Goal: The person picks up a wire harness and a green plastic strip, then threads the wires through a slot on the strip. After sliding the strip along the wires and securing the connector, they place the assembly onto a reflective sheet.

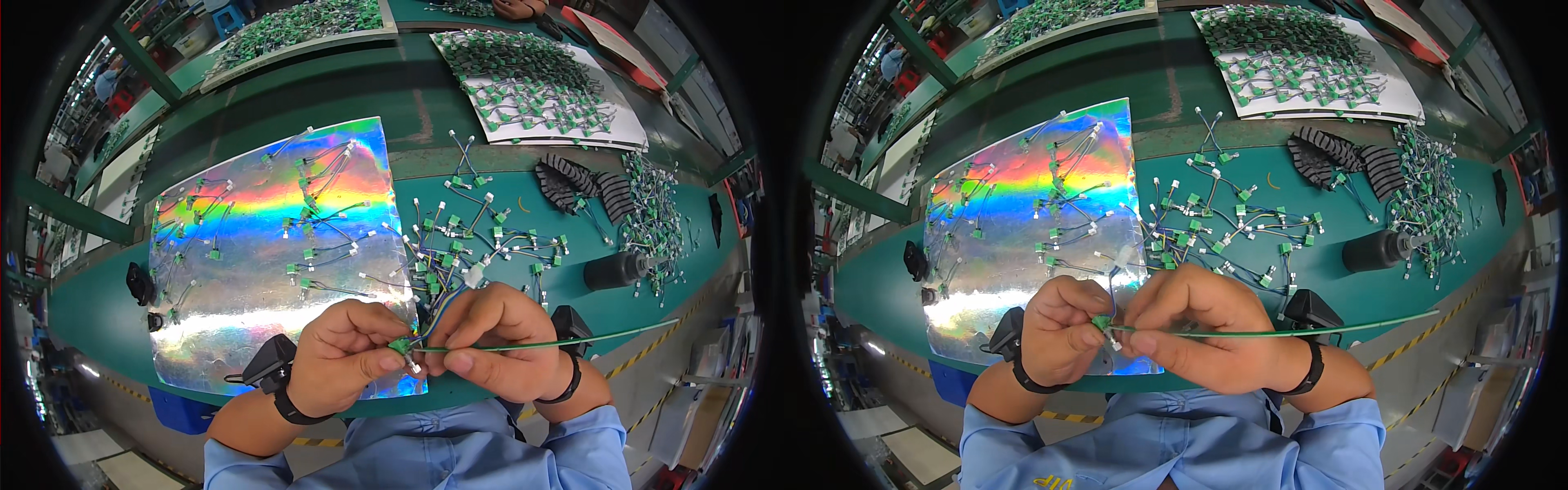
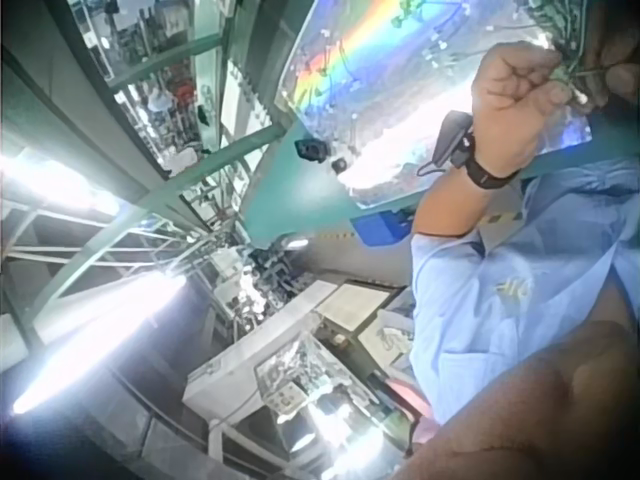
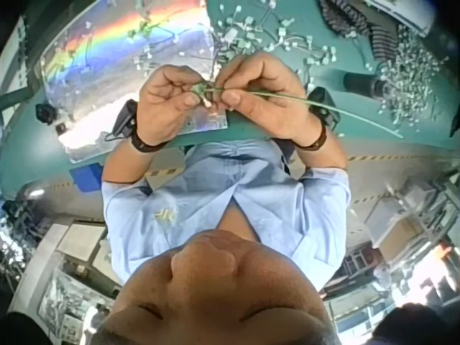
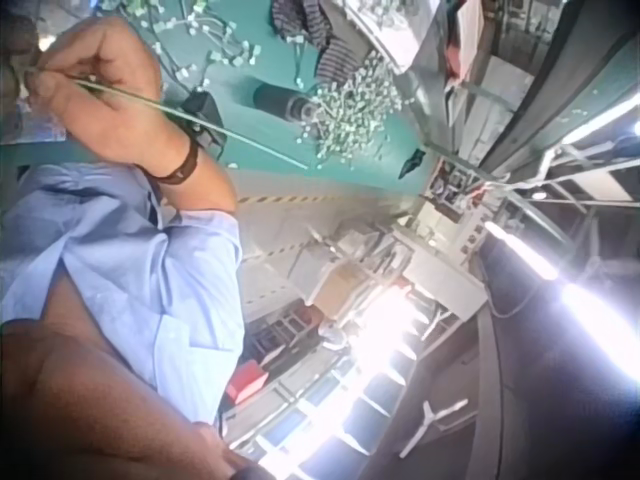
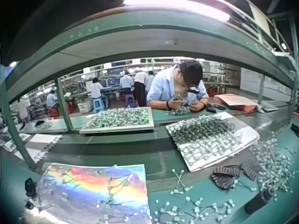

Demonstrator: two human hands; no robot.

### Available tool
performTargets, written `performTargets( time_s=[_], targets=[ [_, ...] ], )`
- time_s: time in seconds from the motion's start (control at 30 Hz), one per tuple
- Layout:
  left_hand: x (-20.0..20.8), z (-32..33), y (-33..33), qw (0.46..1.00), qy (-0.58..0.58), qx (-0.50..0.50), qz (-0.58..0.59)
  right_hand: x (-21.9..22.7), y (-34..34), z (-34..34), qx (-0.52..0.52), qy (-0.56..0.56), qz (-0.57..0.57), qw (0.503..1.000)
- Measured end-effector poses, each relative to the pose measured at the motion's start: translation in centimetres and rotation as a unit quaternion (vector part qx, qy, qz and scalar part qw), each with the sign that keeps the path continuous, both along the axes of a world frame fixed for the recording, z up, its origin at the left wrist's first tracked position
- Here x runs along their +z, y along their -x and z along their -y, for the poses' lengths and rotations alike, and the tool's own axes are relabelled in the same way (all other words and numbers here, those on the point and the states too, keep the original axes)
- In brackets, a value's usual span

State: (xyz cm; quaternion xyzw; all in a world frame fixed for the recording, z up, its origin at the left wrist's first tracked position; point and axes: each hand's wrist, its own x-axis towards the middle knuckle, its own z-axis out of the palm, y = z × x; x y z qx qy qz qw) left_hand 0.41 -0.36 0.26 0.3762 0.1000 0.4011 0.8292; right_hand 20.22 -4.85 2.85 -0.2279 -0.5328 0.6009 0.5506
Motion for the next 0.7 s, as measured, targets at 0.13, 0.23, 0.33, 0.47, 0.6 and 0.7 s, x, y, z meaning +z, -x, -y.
performTargets(
  time_s=[0.13, 0.23, 0.33, 0.47, 0.6, 0.7],
  targets=[
    [0.07, -0.01, -0.02, 1.000, 0.000, 0.000, -0.006, 0.15, -0.08, 0.12, -0.010, -0.005, 0.043, 0.999],
    [0.09, -0.03, -0.06, 1.000, -0.003, 0.000, -0.006, 0.28, -0.03, 0.17, -0.019, -0.003, 0.065, 0.998],
    [0.00, -0.05, -0.03, 1.000, -0.006, 0.000, -0.008, 0.25, -0.11, 0.00, -0.020, -0.023, 0.090, 0.995],
    [-0.14, -0.02, -0.03, 1.000, -0.012, 0.001, -0.009, 0.19, 0.11, 0.13, -0.030, -0.023, 0.091, 0.995],
    [-0.34, -0.05, 0.08, 1.000, -0.017, 0.004, -0.003, 0.24, 0.31, 0.09, -0.029, -0.019, 0.086, 0.996],
    [-0.47, 0.05, 0.17, 1.000, -0.013, 0.000, -0.008, 0.16, 0.28, 0.06, -0.023, -0.021, 0.085, 0.996]
  ],
)
